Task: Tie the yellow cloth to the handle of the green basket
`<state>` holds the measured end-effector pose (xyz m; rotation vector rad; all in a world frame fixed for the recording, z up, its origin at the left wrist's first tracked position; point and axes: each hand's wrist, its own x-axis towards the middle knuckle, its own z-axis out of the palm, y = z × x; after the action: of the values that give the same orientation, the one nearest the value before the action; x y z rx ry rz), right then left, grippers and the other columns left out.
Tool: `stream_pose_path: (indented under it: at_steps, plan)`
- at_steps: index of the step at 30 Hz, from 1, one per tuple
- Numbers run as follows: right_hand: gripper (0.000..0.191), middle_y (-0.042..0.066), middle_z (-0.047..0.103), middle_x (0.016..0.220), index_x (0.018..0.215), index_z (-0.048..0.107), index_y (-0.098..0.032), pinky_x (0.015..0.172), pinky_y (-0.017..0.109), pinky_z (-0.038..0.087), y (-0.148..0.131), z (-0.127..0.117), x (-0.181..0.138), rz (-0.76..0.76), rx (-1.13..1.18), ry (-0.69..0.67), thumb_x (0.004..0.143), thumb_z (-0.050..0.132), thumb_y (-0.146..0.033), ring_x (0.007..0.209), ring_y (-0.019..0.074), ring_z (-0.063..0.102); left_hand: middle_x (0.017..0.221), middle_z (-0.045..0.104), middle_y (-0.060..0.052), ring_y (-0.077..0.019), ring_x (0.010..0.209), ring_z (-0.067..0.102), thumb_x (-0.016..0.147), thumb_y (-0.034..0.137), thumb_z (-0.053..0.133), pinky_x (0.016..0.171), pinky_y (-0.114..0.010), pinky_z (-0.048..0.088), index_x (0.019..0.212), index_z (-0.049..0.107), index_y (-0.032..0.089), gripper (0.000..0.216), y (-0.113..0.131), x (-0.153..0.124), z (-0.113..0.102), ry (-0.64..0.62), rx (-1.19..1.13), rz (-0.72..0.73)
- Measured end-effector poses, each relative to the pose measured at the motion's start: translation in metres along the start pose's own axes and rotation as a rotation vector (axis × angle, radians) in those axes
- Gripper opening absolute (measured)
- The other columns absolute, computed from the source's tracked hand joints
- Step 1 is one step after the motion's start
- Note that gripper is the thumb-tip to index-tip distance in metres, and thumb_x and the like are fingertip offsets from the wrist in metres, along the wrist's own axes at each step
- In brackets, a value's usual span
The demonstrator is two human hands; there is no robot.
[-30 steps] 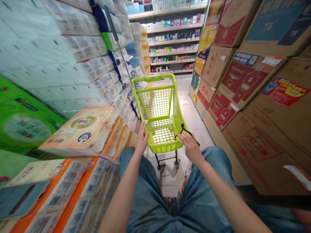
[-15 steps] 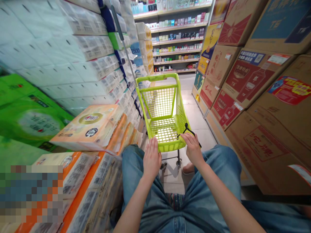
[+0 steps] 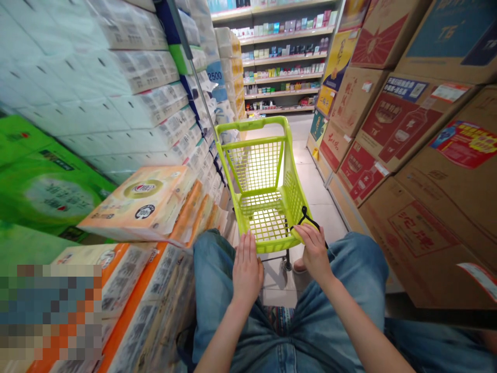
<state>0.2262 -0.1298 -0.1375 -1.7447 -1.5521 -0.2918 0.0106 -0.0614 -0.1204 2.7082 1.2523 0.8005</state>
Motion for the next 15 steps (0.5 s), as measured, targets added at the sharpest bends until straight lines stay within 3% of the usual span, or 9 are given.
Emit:
stream_pose_path:
  at_steps: [15]
  plan:
    - [0.062, 0.007, 0.063, 0.128, 0.138, 0.050, -0.026, 0.120, 0.055, 0.020, 0.0052, 0.0006, 0.0067, 0.016, 0.028, 0.005, 0.083, 0.036, -0.003, 0.129, 0.0250, 0.050, 0.158, 0.033, -0.018, -0.0299, 0.150, 0.023, 0.082, 0.003, 0.047, 0.119, -0.051, 0.035, 0.157, 0.005, 0.013, 0.087, 0.0077, 0.0041, 0.0079, 0.022, 0.008, -0.005]
